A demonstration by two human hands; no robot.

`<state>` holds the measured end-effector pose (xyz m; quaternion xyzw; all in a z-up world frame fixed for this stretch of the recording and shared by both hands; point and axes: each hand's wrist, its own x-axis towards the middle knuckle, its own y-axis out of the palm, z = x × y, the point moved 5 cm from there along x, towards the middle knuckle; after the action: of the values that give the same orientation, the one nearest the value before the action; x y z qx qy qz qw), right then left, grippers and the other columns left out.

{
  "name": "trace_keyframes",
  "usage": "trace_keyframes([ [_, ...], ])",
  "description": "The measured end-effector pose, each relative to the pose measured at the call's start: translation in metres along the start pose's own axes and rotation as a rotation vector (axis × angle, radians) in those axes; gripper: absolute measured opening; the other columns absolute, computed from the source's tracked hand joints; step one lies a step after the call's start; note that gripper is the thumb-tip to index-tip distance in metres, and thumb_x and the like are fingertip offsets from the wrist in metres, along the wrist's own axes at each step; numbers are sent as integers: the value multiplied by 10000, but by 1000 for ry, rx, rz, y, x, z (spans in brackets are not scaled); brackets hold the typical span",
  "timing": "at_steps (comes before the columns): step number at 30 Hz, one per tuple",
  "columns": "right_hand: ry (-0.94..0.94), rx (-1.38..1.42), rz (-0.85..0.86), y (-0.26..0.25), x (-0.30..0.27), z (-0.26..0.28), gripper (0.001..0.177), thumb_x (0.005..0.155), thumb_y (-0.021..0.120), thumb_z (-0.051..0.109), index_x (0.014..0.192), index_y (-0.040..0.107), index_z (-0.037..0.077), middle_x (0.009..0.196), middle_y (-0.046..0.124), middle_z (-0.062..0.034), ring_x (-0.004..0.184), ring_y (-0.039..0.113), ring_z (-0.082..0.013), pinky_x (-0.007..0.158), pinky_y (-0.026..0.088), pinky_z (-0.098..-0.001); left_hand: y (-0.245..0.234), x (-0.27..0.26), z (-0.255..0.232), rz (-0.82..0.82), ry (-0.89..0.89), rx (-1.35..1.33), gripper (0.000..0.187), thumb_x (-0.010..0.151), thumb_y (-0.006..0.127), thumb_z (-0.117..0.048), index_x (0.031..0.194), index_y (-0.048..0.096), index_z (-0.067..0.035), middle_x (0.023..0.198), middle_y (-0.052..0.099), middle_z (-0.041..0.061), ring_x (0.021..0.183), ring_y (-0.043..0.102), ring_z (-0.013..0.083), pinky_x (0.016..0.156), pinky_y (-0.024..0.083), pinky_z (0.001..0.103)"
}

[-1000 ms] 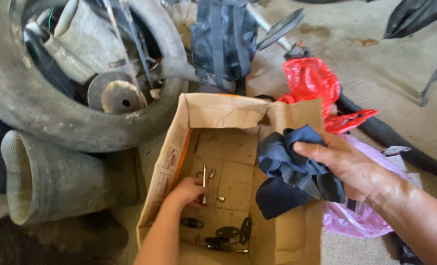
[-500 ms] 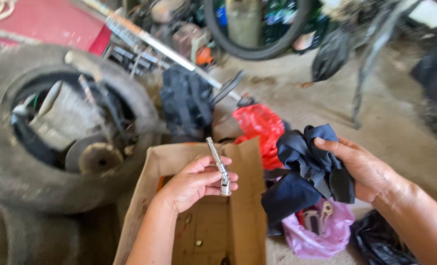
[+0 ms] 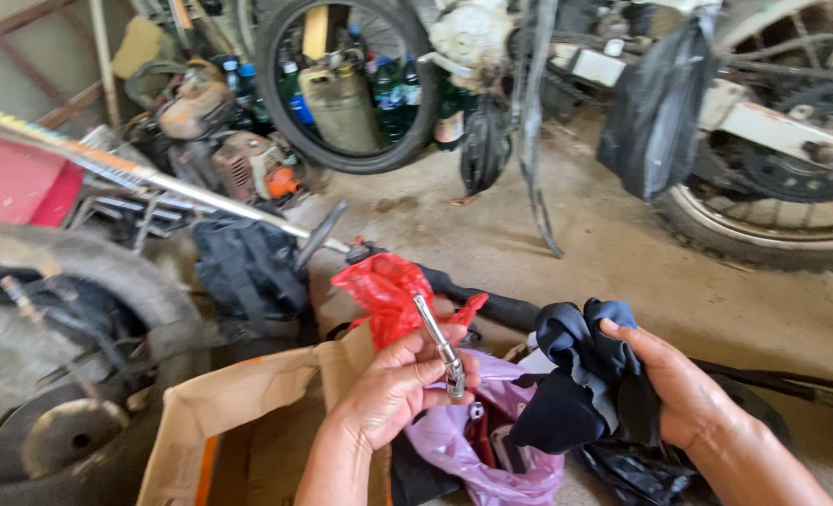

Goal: The person sits on the floor and wipes various metal tools with a dark cloth, then places them into a cardboard box. They handle items one by one, including wrenches and small metal parts, and transfer them from plastic bags into the box.

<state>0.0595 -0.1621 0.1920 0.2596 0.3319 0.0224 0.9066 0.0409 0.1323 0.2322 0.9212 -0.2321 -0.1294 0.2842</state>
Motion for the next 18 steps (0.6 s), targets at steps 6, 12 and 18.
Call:
trace_keyframes([
  [6, -2, 165, 12, -47, 7, 2, 386, 841, 675, 418, 1007, 733, 74, 849, 770, -118, 672, 727, -255, 639, 614, -418, 25, 34, 28, 48, 9, -25, 426, 982, 595, -71, 1407, 574, -54, 1100, 718, 149, 1035, 700, 273, 949, 591, 440],
  [12, -24, 213, -60, -85, 13, 6, 369, 870, 674, 415, 1001, 730, 74, 840, 762, -104, 665, 717, -237, 621, 601, -403, 29, 60, 51, -123, 18, 87, 446, 909, 676, -26, 1349, 613, -48, 988, 710, 93, 898, 709, 210, 836, 619, 408],
  [18, -51, 224, -46, -101, 20, 5, 347, 865, 684, 409, 977, 728, 84, 809, 757, -102, 620, 708, -239, 575, 593, -396, 31, 81, 73, -254, 7, 196, 407, 863, 738, -1, 1263, 670, -31, 869, 643, 12, 796, 676, 137, 752, 621, 334],
])
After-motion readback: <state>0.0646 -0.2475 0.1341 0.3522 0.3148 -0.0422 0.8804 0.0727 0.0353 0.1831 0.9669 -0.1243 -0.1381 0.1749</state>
